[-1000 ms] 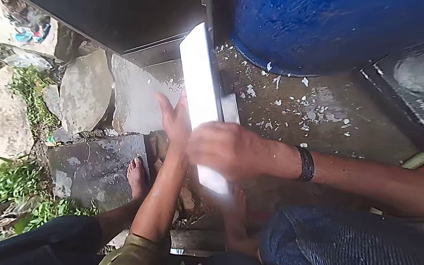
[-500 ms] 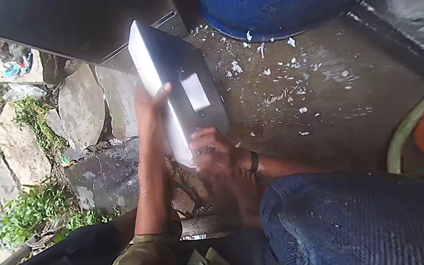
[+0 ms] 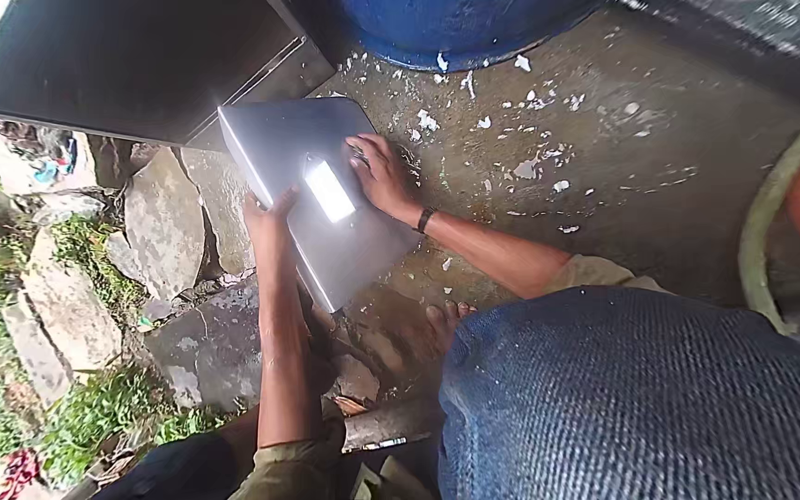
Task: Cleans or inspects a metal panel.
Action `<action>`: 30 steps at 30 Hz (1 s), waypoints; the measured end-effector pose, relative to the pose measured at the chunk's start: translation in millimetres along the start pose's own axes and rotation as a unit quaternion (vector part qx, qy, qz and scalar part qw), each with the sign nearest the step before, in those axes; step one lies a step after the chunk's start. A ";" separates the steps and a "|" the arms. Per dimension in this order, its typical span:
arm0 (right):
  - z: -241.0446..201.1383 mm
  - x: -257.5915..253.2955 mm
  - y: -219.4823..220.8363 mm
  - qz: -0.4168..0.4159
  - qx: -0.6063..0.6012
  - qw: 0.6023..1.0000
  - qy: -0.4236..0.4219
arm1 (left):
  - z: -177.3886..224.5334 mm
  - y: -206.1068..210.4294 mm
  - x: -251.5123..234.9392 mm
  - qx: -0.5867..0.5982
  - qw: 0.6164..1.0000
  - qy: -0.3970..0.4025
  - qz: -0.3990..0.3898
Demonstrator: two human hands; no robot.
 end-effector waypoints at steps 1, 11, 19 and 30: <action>3.8 -8.3 21.9 0.060 -0.117 0.991 -0.039 | 1.9 0.1 -2.1 0.010 1.000 0.008 0.001; -22.9 104.1 33.2 -0.067 -0.217 0.971 -0.077 | -54.0 -33.0 -27.8 0.051 0.999 0.000 0.017; 59.0 -39.8 90.5 -0.053 -0.112 0.992 0.006 | -55.9 -29.5 -27.7 0.072 0.997 -0.020 -0.028; 9.4 71.1 54.3 -0.041 -0.187 0.981 -0.025 | -81.4 -42.7 -34.7 0.100 0.995 -0.017 -0.014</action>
Point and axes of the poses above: each hand's wrist, its own x-axis away from the middle knuckle, its own y-axis out of the palm, z = x × y, the point moved 10 cm from there along -x, towards the middle knuckle, and after that the axes turned 10 degrees about -y, right-handed, at the moved point
